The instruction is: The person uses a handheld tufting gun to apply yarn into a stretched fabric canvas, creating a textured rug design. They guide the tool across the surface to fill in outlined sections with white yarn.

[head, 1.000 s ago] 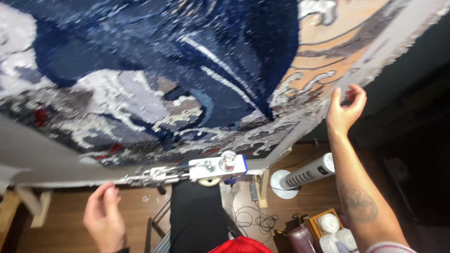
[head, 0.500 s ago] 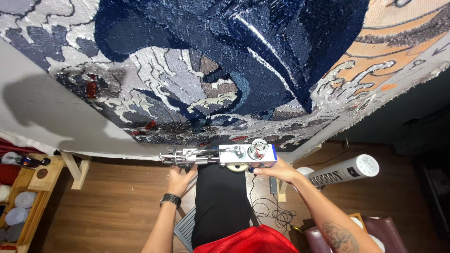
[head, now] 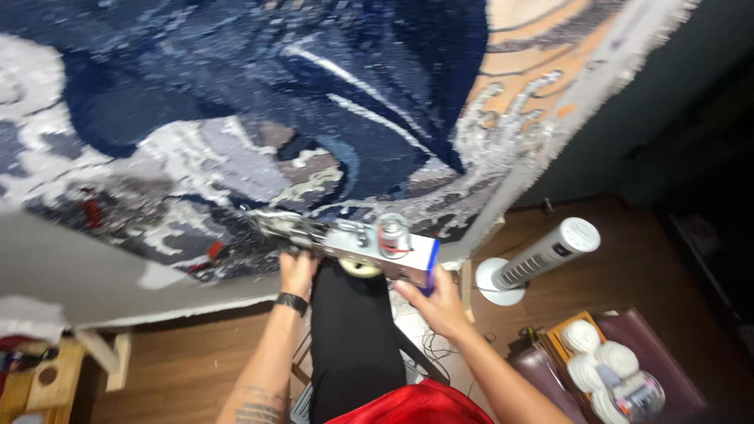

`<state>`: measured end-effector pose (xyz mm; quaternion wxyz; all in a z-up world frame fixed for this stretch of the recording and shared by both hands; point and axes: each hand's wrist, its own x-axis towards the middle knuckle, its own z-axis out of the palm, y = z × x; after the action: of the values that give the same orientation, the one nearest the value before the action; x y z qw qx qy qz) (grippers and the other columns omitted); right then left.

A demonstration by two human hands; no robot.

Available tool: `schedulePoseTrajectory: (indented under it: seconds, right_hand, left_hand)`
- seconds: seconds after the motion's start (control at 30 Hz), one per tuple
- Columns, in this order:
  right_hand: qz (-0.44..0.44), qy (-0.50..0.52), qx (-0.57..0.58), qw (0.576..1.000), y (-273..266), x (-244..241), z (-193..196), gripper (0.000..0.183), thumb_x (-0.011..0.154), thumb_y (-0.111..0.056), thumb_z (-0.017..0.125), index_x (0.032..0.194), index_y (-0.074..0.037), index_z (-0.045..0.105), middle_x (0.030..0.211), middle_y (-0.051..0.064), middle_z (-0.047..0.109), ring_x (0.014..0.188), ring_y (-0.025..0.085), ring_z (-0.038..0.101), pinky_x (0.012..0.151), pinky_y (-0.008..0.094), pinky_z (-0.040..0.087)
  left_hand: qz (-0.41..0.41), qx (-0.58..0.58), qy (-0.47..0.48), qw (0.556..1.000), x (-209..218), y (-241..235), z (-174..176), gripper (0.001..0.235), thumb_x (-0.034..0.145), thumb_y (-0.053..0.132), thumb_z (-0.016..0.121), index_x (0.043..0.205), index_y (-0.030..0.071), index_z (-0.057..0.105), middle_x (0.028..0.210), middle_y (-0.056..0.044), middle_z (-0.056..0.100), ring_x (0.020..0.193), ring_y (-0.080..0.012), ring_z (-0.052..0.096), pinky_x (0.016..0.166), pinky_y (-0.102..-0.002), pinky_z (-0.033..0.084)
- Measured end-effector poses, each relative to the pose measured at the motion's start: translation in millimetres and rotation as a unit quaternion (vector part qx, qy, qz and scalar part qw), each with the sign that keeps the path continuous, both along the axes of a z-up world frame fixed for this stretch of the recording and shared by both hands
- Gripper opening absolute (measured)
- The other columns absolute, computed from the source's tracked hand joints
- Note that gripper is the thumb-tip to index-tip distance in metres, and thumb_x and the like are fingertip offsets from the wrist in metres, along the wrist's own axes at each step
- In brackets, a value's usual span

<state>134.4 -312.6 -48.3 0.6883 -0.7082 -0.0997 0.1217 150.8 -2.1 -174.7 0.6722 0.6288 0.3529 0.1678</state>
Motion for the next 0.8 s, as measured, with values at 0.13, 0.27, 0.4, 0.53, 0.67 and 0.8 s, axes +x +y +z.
schedulePoseTrajectory:
  seconds: [0.13, 0.27, 0.4, 0.53, 0.67, 0.8]
  right_hand:
    - [-0.082, -0.071, 0.044, 0.993, 11.4, -8.1, 48.8, 0.05, 0.075, -0.027, 0.094, 0.113, -0.004, 0.073, 0.1, 0.01, 0.082, 0.094, 0.014, 0.071, 0.083, 0.036, 0.06]
    - [-0.119, -0.127, 0.08, 0.982, -12.3, 5.7, 60.5, 0.051, 0.074, -0.026, 0.094, 0.113, -0.002, 0.073, 0.098, 0.009, 0.081, 0.094, 0.011, 0.066, 0.078, 0.037, 0.061]
    - [-0.089, -0.157, 0.054, 0.982, -47.4, 0.1, 106.2, 0.057, 0.061, -0.018, 0.101, 0.109, -0.001, 0.075, 0.096, 0.011, 0.081, 0.089, 0.017, 0.069, 0.082, 0.038, 0.061]
    - [-0.137, -0.172, 0.024, 0.975, -83.3, -5.3, 112.2, 0.016, 0.078, -0.009, 0.091, 0.079, -0.001, 0.077, 0.069, 0.01, 0.076, 0.064, 0.014, 0.068, 0.065, 0.033, 0.059]
    - [-0.308, 0.3, -0.021, 0.903, -109.6, -22.5, 112.1, 0.083, 0.059, -0.029, 0.084, 0.132, 0.001, 0.059, 0.124, 0.027, 0.074, 0.112, 0.042, 0.073, 0.11, 0.059, 0.054]
    - [-0.343, 0.276, -0.072, 0.895, -140.4, -30.9, 100.1, 0.05, 0.067, -0.028, 0.087, 0.106, 0.002, 0.077, 0.096, 0.02, 0.079, 0.086, 0.033, 0.071, 0.088, 0.045, 0.06]
  left_hand:
    - [-0.047, -0.008, -0.066, 0.997, 71.0, 22.2, -54.4, 0.013, 0.088, 0.009, 0.057, 0.096, 0.007, 0.068, 0.071, -0.007, 0.062, 0.058, -0.0147, 0.06, 0.054, -0.03, 0.053]
    - [-0.105, -0.024, -0.152, 0.983, 106.4, -10.8, 18.4, 0.01, 0.084, 0.003, 0.054, 0.079, 0.004, 0.063, 0.057, -0.004, 0.049, 0.047, -0.0124, 0.048, 0.043, -0.026, 0.041]
    - [-0.14, -0.052, -0.18, 0.972, 108.0, -68.7, 91.5, 0.012, 0.086, 0.001, 0.059, 0.076, 0.006, 0.062, 0.052, -0.002, 0.043, 0.041, -0.0093, 0.041, 0.039, -0.024, 0.036]
    - [-0.198, 0.0, -0.127, 0.972, 97.8, -123.0, 115.8, 0.01, 0.085, 0.005, 0.062, 0.079, 0.006, 0.07, 0.057, -0.001, 0.053, 0.047, -0.0077, 0.046, 0.043, -0.024, 0.037]
    - [-0.334, 0.017, -0.126, 0.934, 98.3, -158.6, 129.2, 0.01, 0.095, 0.017, 0.066, 0.087, 0.013, 0.07, 0.073, -0.002, 0.071, 0.052, -0.0109, 0.048, 0.049, -0.03, 0.038]
    - [-0.391, 0.026, -0.137, 0.91, 97.4, -183.2, 142.2, 0.032, 0.084, 0.026, 0.086, 0.112, 0.017, 0.073, 0.084, 0.001, 0.075, 0.065, -0.0108, 0.057, 0.063, -0.029, 0.048]
